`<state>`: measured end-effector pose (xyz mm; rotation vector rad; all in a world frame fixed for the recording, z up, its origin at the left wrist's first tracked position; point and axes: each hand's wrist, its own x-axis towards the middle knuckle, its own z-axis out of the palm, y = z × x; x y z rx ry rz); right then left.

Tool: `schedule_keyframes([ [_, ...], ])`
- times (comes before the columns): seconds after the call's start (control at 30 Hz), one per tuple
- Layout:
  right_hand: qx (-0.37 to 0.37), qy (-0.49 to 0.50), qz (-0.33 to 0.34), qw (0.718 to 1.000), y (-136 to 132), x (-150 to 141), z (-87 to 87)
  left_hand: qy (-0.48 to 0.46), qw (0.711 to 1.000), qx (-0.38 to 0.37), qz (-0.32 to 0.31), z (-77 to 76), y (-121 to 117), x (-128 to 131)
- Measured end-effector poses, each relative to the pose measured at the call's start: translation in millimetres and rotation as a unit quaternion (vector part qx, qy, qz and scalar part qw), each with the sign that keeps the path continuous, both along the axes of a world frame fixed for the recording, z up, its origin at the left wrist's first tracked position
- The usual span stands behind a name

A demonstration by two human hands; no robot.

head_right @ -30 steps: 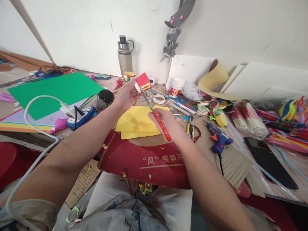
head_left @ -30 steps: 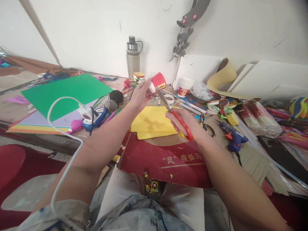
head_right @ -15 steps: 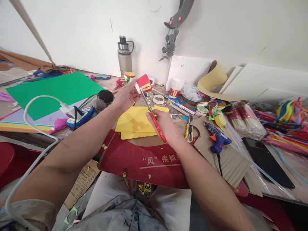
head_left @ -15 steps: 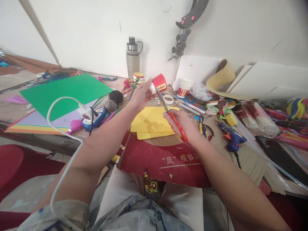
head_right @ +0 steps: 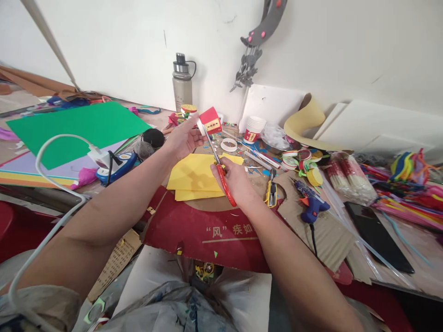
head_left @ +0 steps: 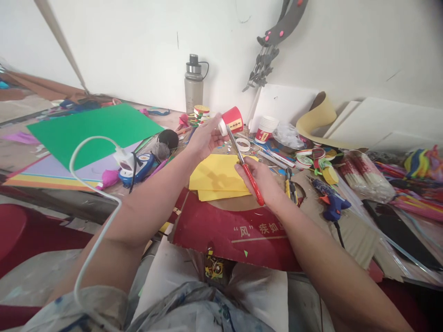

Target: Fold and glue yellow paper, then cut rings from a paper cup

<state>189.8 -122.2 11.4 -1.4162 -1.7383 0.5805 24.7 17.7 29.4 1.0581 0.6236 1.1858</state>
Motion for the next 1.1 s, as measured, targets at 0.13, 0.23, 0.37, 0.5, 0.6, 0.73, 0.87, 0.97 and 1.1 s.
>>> schedule_keyframes([
  [0.13, -0.011, -0.006, -0.005, 1.0, -1.9, 0.9, 0.2, 0.01, 1.0, 0.012, 0.001, 2.6, 2.1, -4.6],
  [0.23, -0.048, 0.009, 0.01, 0.999, -3.3, 2.3, 0.0, -0.008, 0.998, 0.048, 0.049, 4.1, 2.1, -5.3],
  [0.37, -0.066, 0.045, 0.017, 0.997, -3.2, 3.3, 0.1, -0.004, 0.995, 0.061, 0.073, 4.5, -0.4, -3.3],
  [0.5, -0.067, 0.055, 0.019, 0.996, -3.5, 2.8, 0.9, 0.004, 0.997, 0.047, 0.06, 4.0, -3.0, -2.2],
  [0.6, -0.081, 0.076, 0.02, 0.994, -3.2, 1.7, -1.3, 0.004, 0.998, 0.045, 0.05, 2.7, -2.9, -2.5],
  [0.73, -0.066, 0.052, -0.003, 0.996, -2.1, -0.8, -4.4, 0.006, 0.998, 0.041, 0.036, -0.1, -0.3, -2.9],
  [0.87, -0.019, 0.0, -0.009, 1.0, -4.4, -3.5, -0.6, 0.007, 0.999, 0.037, 0.02, -1.6, 2.8, -2.8],
  [0.97, 0.015, -0.029, -0.018, 0.999, -5.4, -4.5, 3.3, 0.01, 1.0, 0.015, 0.005, -0.1, 4.3, -2.1],
  [1.1, 0.012, -0.033, -0.029, 0.999, -1.6, -4.1, 1.1, 0.009, 1.0, -0.009, -0.005, 2.9, 3.4, -1.7],
])
